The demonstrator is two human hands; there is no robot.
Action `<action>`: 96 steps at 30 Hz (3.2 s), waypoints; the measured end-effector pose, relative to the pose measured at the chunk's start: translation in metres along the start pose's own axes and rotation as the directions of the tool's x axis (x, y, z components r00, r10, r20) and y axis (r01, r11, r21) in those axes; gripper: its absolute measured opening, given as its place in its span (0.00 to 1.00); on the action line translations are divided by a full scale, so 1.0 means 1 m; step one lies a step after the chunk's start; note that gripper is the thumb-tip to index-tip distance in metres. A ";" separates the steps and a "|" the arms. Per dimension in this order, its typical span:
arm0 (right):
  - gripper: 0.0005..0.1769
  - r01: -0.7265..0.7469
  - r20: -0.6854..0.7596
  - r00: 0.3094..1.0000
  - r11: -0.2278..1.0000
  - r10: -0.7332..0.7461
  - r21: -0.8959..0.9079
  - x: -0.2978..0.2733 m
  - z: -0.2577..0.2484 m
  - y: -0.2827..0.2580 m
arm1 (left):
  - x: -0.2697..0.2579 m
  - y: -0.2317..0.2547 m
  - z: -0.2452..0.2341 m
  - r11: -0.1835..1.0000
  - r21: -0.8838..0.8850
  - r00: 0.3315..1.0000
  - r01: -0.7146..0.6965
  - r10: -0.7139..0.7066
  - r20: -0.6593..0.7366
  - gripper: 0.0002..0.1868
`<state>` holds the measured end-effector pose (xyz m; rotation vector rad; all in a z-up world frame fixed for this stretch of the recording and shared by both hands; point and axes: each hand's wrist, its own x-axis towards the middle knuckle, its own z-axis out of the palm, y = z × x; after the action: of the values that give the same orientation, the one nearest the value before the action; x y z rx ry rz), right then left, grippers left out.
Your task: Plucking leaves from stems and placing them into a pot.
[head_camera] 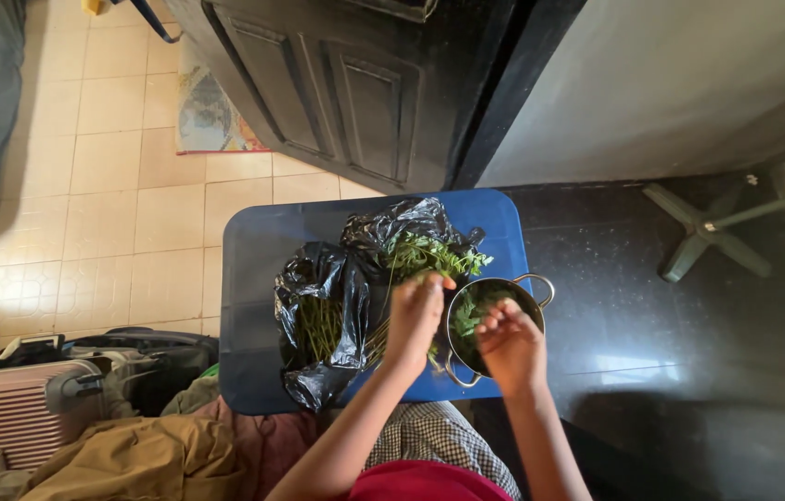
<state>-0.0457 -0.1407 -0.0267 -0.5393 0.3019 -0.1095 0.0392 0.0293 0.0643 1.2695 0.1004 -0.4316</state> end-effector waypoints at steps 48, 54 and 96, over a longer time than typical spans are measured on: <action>0.16 -0.436 -0.189 0.787 0.313 0.588 -0.844 0.019 0.040 0.219 | 0.065 -0.200 -0.323 0.412 0.886 0.955 0.211 0.104 -0.276 0.14; 0.13 -0.461 -0.300 0.825 0.262 0.479 -0.848 0.050 0.083 0.268 | -0.024 -0.184 -0.301 0.329 0.944 0.997 -0.013 -0.070 0.038 0.10; 0.16 0.003 -0.031 0.984 0.190 -0.175 -0.982 0.010 0.041 0.033 | 0.128 -0.194 -0.129 0.319 0.946 0.966 0.058 0.221 -0.134 0.04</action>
<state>-0.0227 -0.0939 -0.0130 -1.9213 0.4670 -0.0482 0.1059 0.0730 -0.1888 2.5425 -0.0398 -0.2057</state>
